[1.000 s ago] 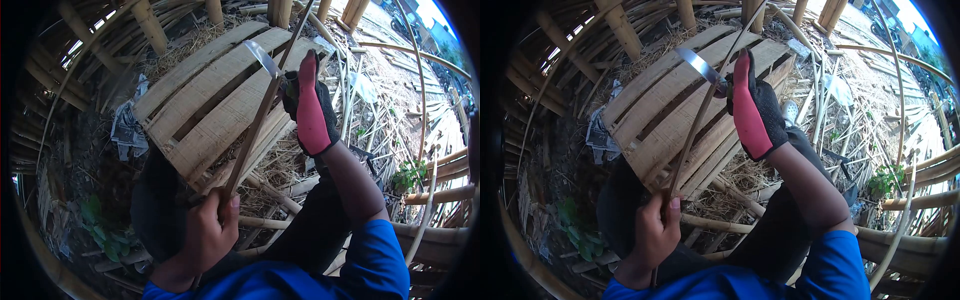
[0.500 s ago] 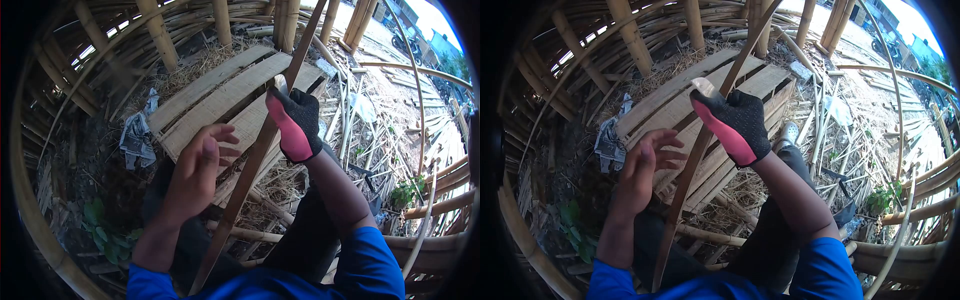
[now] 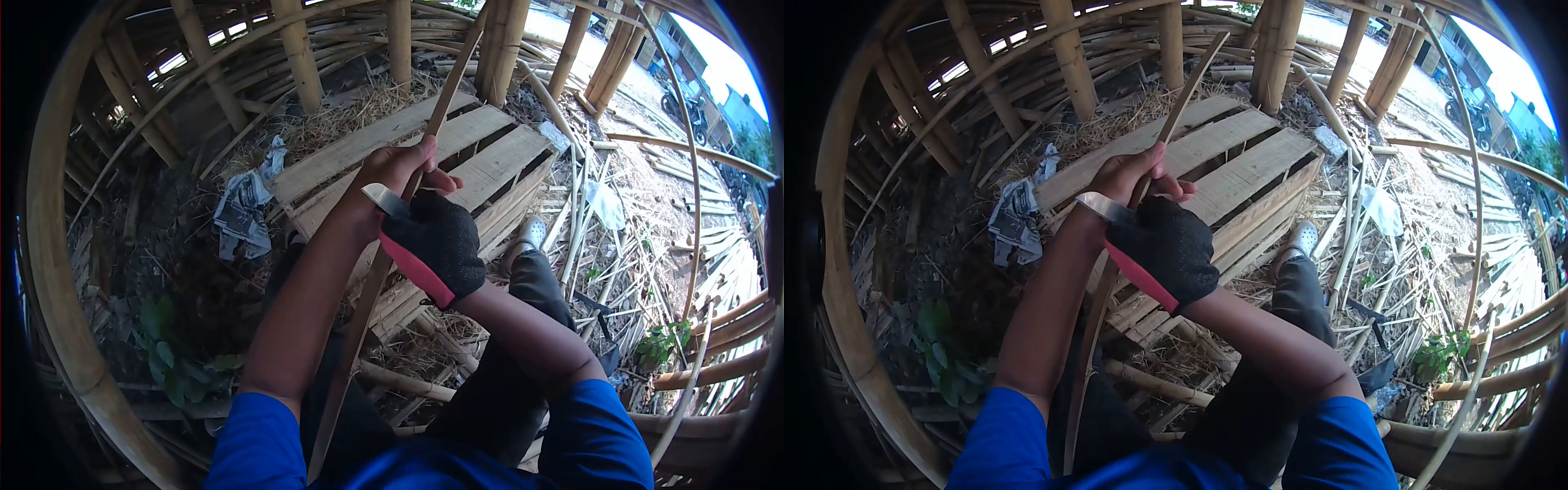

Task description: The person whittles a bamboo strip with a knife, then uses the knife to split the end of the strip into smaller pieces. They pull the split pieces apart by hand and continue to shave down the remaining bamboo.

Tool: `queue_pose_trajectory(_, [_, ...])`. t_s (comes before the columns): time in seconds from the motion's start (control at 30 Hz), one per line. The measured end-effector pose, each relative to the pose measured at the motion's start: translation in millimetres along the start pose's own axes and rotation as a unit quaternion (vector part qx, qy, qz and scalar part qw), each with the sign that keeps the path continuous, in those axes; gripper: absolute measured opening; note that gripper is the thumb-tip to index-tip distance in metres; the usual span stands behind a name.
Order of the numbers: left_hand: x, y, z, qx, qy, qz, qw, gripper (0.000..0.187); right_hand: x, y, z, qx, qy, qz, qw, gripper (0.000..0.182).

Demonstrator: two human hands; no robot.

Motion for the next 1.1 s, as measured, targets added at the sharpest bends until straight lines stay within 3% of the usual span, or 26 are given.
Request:
queue_pose_trajectory(0.03, [-3,0,2,0.002,0.004,-0.004,1.000,0.041,-1,3,6,0.024,0.107,0.015,0.994,0.032])
queue_pose_trajectory(0.17, [-5,4,12,-0.045,0.026,-0.001,0.999,0.048,3,3,2,0.082,0.126,0.012,0.989,0.034])
queue_pose_trajectory(0.33, [0,7,17,-0.103,0.000,0.001,0.995,0.056,12,6,-12,-0.005,0.052,-0.033,0.998,0.026])
queue_pose_trajectory(0.4, [-2,8,4,-0.049,-0.090,-0.006,0.995,0.058,20,12,-16,-0.020,0.004,0.004,1.000,0.024])
queue_pose_trajectory(0.43, [5,10,-4,-0.014,-0.013,-0.018,1.000,0.053,26,15,-14,-0.035,-0.047,0.039,0.998,0.023])
queue_pose_trajectory(0.53, [-3,10,-21,0.045,-0.041,0.044,0.997,0.047,38,29,8,-0.099,-0.012,0.048,0.994,0.023])
queue_pose_trajectory(0.6, [-2,15,-19,0.032,-0.006,0.019,0.999,0.044,43,29,1,-0.041,-0.037,0.067,0.996,0.024])
queue_pose_trajectory(0.67, [-9,20,-23,0.014,-0.136,-0.067,0.988,0.043,45,31,3,-0.124,-0.030,0.042,0.991,0.026])
queue_pose_trajectory(0.7, [-11,20,-21,0.013,-0.135,-0.069,0.988,0.043,45,31,4,-0.124,-0.031,0.044,0.991,0.026])
queue_pose_trajectory(0.77, [-14,18,-20,0.028,-0.130,-0.071,0.989,0.044,42,36,20,-0.211,0.057,0.019,0.976,0.026])
queue_pose_trajectory(1.1, [-30,25,-15,0.025,-0.121,-0.115,0.986,0.043,47,37,15,-0.125,0.026,0.026,0.991,0.020])
Point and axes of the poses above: each hand's wrist, its own y-axis away from the middle knuckle, its own x-axis out of the palm, z = x × y, the point moved 7 cm from there along -y, towards the middle knuckle, and after that the axes turned 2 degrees about z, right-handed, at the moved point
